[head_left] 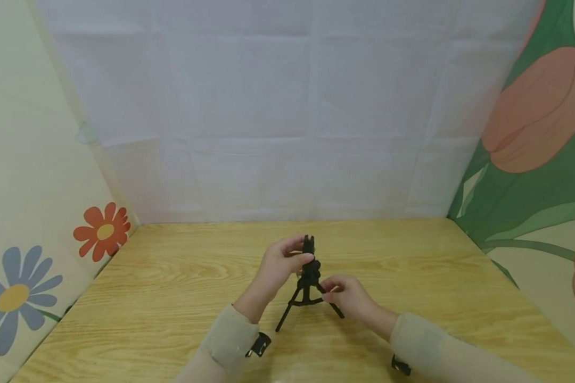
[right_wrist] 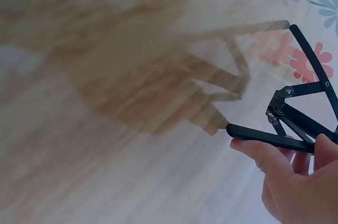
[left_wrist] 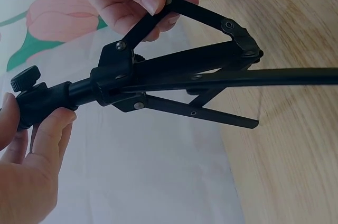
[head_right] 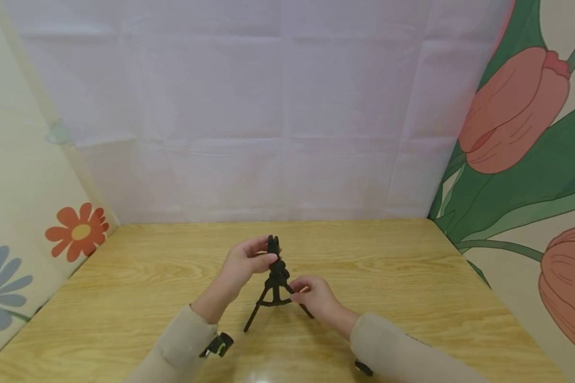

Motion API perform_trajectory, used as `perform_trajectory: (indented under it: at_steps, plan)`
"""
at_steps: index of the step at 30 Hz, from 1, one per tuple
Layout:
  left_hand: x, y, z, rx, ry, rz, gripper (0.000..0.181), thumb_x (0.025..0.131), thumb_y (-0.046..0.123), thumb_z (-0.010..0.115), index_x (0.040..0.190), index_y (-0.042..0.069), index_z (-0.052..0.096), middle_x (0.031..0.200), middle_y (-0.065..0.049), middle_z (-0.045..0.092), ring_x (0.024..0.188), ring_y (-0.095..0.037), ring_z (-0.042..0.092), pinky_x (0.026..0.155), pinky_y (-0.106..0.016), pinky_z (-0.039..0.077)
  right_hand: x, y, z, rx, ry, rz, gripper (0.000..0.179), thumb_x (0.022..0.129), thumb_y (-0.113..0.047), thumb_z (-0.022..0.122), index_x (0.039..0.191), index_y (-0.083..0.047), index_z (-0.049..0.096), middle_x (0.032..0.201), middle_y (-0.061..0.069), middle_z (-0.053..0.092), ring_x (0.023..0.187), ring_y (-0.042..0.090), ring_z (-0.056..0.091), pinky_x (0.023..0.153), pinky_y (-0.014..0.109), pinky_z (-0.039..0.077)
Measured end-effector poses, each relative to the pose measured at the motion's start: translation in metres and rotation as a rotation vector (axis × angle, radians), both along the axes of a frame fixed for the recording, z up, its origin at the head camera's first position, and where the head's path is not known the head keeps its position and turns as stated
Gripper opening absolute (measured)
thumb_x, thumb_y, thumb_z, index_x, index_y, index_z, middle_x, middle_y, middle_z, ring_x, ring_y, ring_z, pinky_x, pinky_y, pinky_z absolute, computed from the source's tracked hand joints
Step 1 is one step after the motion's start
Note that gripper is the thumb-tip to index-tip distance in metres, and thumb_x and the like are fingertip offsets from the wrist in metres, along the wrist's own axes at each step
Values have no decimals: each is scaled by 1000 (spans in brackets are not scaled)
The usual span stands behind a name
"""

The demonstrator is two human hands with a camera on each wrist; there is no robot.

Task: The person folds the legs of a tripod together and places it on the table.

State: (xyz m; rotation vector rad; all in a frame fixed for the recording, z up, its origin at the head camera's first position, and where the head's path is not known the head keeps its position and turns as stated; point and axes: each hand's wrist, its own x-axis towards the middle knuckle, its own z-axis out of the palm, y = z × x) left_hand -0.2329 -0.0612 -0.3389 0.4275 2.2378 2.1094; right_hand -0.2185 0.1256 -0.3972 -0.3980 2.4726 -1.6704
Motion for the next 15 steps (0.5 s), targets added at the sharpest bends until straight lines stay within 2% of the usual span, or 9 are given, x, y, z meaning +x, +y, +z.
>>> perform_trajectory:
  at_steps: [6, 15]
  plan:
    - [-1, -1, 0, 6, -18, -6, 41, 93, 5, 65, 132, -3, 57, 115, -15, 63, 105, -29, 64, 89, -44, 52, 0, -2, 0, -13, -11, -27, 13, 88, 7, 64, 100, 9, 67, 93, 8, 65, 81, 17, 60, 70, 34, 52]
    - [-2, -2, 0, -10, -16, -12, 41, 93, 4, 65, 132, -4, 57, 115, -15, 64, 108, -31, 63, 91, -45, 51, 0, -3, -1, -45, -17, -45, 12, 89, 5, 65, 100, 7, 68, 90, 9, 63, 72, 16, 54, 58, 30, 46]
